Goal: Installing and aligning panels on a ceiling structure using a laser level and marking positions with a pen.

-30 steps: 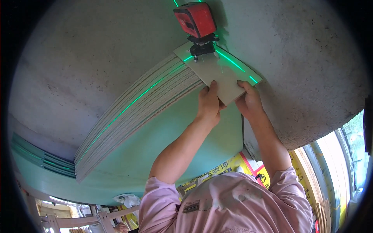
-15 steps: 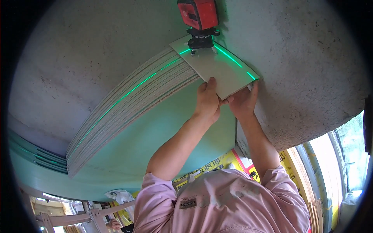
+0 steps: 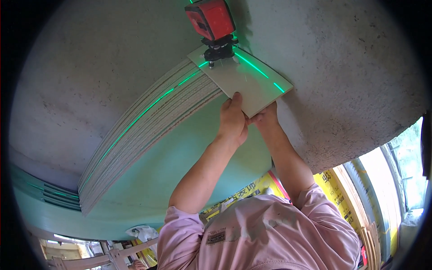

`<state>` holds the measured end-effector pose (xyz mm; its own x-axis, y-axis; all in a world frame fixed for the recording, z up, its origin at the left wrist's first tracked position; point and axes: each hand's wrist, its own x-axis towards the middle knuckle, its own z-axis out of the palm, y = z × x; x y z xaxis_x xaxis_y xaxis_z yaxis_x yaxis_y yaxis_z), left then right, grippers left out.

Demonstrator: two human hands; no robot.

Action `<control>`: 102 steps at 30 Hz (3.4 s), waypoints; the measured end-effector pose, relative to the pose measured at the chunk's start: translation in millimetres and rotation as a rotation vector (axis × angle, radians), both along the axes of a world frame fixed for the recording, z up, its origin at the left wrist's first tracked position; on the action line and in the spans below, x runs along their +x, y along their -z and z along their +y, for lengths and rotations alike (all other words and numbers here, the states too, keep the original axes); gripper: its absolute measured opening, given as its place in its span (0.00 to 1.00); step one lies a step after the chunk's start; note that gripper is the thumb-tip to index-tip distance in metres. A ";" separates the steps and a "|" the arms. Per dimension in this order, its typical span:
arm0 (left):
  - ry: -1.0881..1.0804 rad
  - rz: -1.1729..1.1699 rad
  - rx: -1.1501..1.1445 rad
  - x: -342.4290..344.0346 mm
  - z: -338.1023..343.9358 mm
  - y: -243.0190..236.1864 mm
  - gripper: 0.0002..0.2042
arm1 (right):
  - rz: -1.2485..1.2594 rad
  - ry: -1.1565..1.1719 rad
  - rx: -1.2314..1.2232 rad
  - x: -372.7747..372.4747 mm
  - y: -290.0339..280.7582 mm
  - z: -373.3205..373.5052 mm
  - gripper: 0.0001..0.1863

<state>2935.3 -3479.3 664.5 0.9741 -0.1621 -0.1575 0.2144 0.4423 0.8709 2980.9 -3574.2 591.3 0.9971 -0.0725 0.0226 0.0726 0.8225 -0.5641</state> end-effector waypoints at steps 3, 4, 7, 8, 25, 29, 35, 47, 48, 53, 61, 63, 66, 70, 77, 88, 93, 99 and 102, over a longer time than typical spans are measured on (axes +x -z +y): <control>-0.050 0.002 -0.050 2.8 4.2 2.8 0.19 | -0.028 0.079 0.138 4.0 -9.2 11.4 0.10; -0.054 -0.008 -0.053 2.4 3.4 3.0 0.19 | -0.113 -0.008 0.129 4.2 -5.5 6.2 0.10; -0.060 -0.021 -0.045 0.3 0.9 -3.4 0.19 | -0.195 -0.130 0.139 5.8 -1.4 -1.0 0.09; -0.066 -0.024 -0.038 -1.5 -0.8 -6.3 0.19 | -0.192 -0.167 0.158 4.3 -3.7 -2.4 0.09; -0.015 -0.057 -0.098 1.8 5.0 2.5 0.19 | -0.240 -0.244 0.145 17.2 8.0 -4.0 0.11; -0.003 -0.076 -0.086 2.4 7.4 0.8 0.19 | -0.198 -0.221 0.118 10.3 -2.1 -4.3 0.12; -0.012 -0.055 -0.099 1.5 4.4 3.7 0.19 | -0.159 -0.136 0.017 7.2 -9.8 -2.6 0.13; -0.020 -0.067 -0.274 -3.5 -1.5 21.5 0.19 | -0.265 -0.189 -0.199 10.3 1.2 -25.4 0.16; -0.066 -0.052 -0.325 -5.7 5.7 26.4 0.19 | -0.244 -0.238 -0.243 25.2 14.2 -28.0 0.16; 0.015 -0.235 -0.471 -26.2 7.3 58.1 0.18 | -0.217 -0.253 -0.553 2.0 -8.8 -29.8 0.17; 0.134 -0.119 -0.590 -86.0 -5.7 175.3 0.11 | -0.135 -0.172 -0.402 11.6 -18.3 -34.0 0.12; 0.141 -0.049 -0.668 -93.1 -11.6 203.4 0.10 | -0.129 -0.182 -0.436 11.8 -16.6 -34.4 0.12; 0.151 -0.045 -0.516 -97.3 -7.4 224.0 0.09 | -0.134 -0.204 -0.458 14.9 -13.9 -37.7 0.12; 0.066 -0.055 -0.391 -97.6 -0.8 232.4 0.11 | -0.132 -0.233 -0.447 13.6 -12.6 -33.0 0.15; 0.005 -0.068 -0.297 -108.6 15.5 241.9 0.15 | -0.153 -0.248 -0.477 13.8 -7.7 -24.5 0.15; 0.016 -0.096 -0.146 -121.7 31.8 252.5 0.06 | -0.228 0.044 -0.728 28.0 -7.0 -20.3 0.10; 0.041 -0.090 -0.142 -124.3 32.4 258.5 0.06 | -0.194 0.176 -0.832 26.7 -9.2 -9.0 0.11; 0.028 -0.097 -0.131 -126.1 34.2 267.3 0.06 | -0.207 0.247 -0.861 26.2 -7.2 -3.9 0.12; -0.003 -0.102 -0.089 -125.2 36.1 268.0 0.06 | -0.229 0.209 -0.852 28.5 -7.3 -7.0 0.12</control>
